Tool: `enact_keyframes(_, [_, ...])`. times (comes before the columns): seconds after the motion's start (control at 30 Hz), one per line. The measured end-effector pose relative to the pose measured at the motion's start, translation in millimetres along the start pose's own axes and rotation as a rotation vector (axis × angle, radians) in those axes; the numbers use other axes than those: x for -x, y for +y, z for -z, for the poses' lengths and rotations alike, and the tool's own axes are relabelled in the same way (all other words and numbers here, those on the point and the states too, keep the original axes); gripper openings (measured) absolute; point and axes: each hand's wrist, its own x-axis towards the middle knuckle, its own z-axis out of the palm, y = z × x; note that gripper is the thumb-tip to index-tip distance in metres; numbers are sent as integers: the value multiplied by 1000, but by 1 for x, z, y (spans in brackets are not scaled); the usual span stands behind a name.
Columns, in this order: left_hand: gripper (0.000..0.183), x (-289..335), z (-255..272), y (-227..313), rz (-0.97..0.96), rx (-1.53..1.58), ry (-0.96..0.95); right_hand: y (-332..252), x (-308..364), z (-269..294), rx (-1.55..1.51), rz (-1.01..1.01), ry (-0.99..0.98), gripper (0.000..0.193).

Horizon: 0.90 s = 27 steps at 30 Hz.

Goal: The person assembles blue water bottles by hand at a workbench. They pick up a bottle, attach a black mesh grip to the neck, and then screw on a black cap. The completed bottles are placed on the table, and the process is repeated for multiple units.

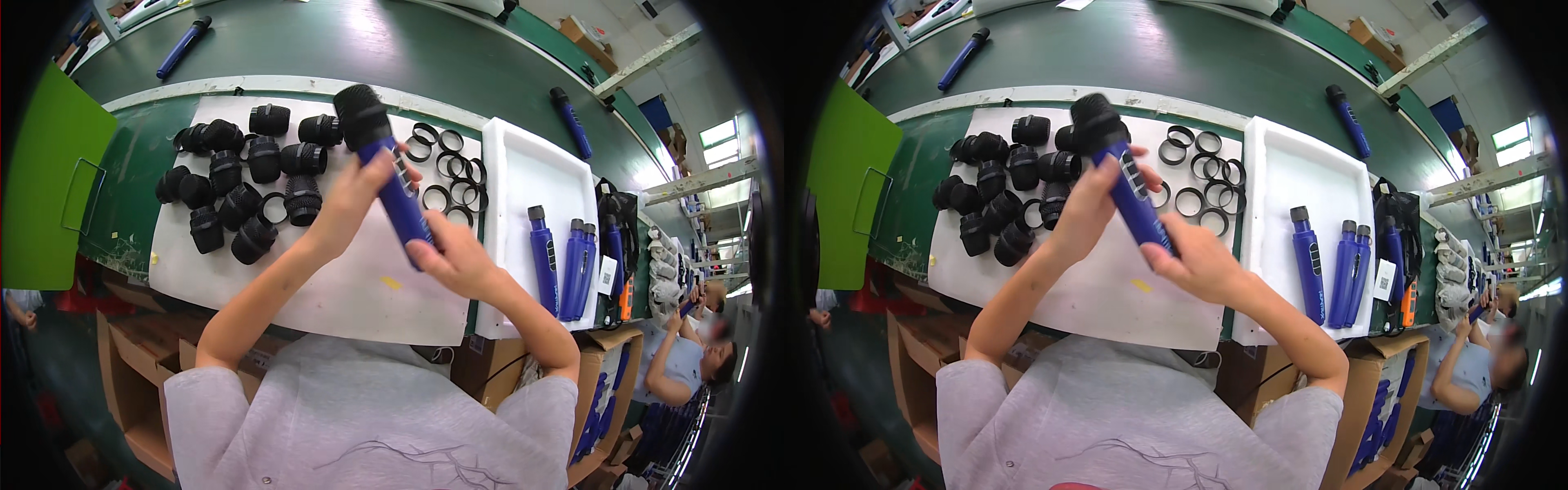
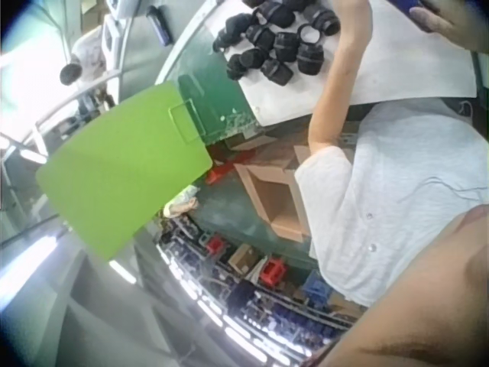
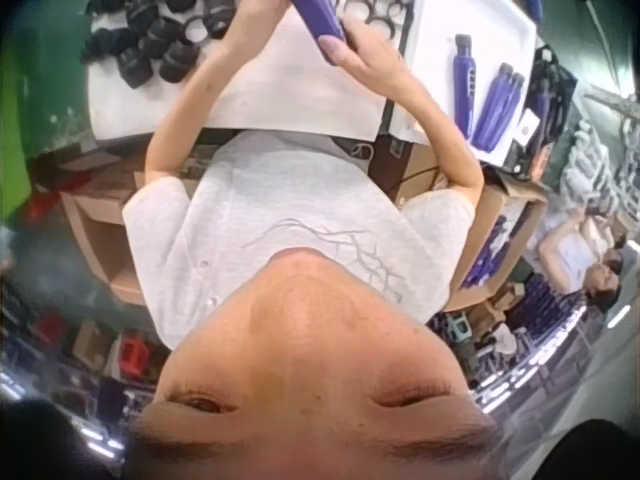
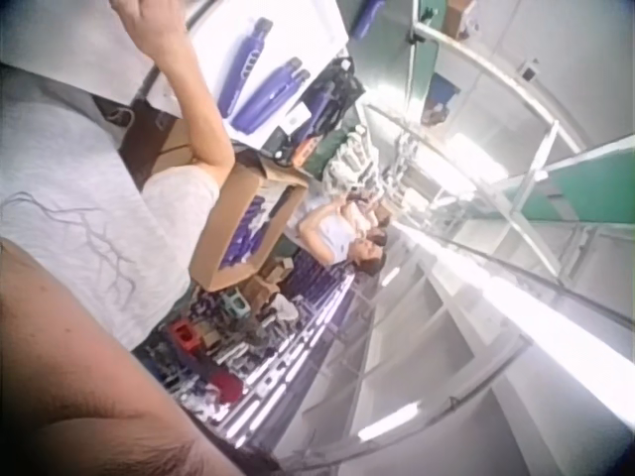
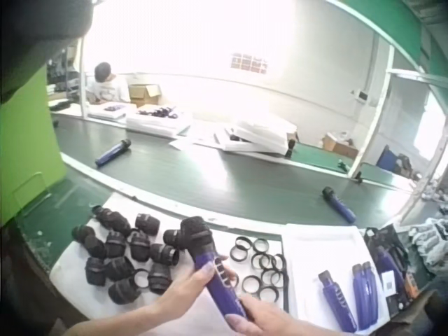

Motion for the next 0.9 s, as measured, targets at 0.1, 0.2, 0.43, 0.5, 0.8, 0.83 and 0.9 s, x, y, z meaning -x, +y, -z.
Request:
enact_keyframes(0.1, [29,6,-6,-9,-142,-481,-26,1,-22,23,31,-53,261,37])
enact_keyframes(0.2, [17,7,-15,-15,-248,-757,-119,17,-71,61,324,-186,423,50])
enact_keyframes(0.43, [12,14,-4,-24,-171,-966,-193,97,-211,116,869,-437,585,54])
enact_keyframes(0.5, [12,10,-4,-26,-249,-991,-211,110,-224,124,890,-537,669,52])
enact_keyframes(0.8, [13,8,3,-21,-222,-1046,-297,104,-199,119,961,-412,547,41])
enact_keyframes(0.83, [13,8,3,-21,-218,-1064,-306,99,-184,117,983,-353,572,36])
enact_keyframes(0.9, [12,11,1,-17,-188,-1086,-293,81,-144,112,1027,-320,495,33])
